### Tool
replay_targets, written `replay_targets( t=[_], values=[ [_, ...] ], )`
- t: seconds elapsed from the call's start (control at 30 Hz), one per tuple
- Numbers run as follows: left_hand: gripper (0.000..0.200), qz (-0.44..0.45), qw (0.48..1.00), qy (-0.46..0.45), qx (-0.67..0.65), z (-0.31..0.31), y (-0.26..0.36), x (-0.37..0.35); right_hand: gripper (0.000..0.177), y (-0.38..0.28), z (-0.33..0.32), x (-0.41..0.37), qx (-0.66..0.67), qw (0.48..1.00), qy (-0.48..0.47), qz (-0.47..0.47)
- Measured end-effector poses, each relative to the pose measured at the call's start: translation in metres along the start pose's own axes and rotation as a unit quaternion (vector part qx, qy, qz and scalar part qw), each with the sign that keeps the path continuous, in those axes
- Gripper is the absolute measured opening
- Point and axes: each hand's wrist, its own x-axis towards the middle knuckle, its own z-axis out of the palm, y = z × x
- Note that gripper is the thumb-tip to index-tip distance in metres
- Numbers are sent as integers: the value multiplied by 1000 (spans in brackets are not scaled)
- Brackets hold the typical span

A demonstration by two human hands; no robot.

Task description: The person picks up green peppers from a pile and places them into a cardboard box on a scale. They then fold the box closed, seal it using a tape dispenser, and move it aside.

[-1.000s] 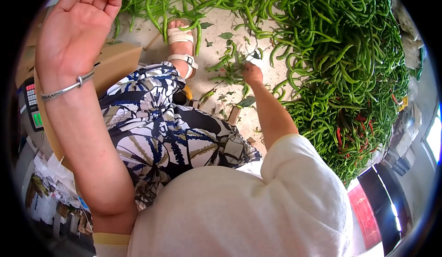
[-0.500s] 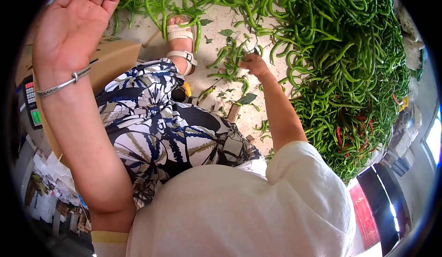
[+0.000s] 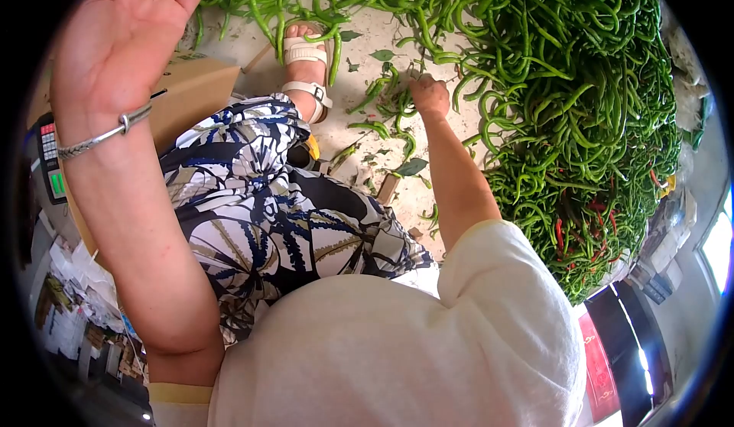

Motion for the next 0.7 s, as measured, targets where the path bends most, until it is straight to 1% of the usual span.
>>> replay_targets(
  t=[0.1,0.13,0.23,0.27,0.3,0.37,0.47,0.57,0.6,0.63,0.7],
  values=[
    [20,-2,1000,1,-2,1,0,-1,50,7,34,17,0,1000,18,-17],
    [19,-2,1000,1,-2,2,0,-2,52,5,30,18,29,999,-8,-32],
    [19,-4,1000,1,1,1,1,-2,44,2,2,0,159,981,-77,-74],
    [19,-4,1000,3,-1,1,1,-2,27,3,-10,-11,246,954,-144,-91],
    [19,-4,1000,3,-3,0,2,-2,16,0,-26,-26,329,915,-214,-95],
    [19,-5,1000,2,-4,1,2,-2,20,6,-44,-47,337,892,-269,-132],
    [19,-5,1000,0,-4,1,4,-3,23,25,-55,-54,444,833,-301,-138],
    [19,-8,1000,-3,-3,3,3,-5,22,28,-69,-62,434,854,-236,-162],
    [19,-9,1000,-6,-1,4,2,-5,23,39,-63,-56,471,837,-227,-159],
    [19,-9,1000,-8,-1,4,3,-5,24,42,-69,-48,566,786,-200,-149],
    [19,-9,1000,-8,0,4,3,-7,26,43,-77,-36,734,652,-145,-121]
  ],
)
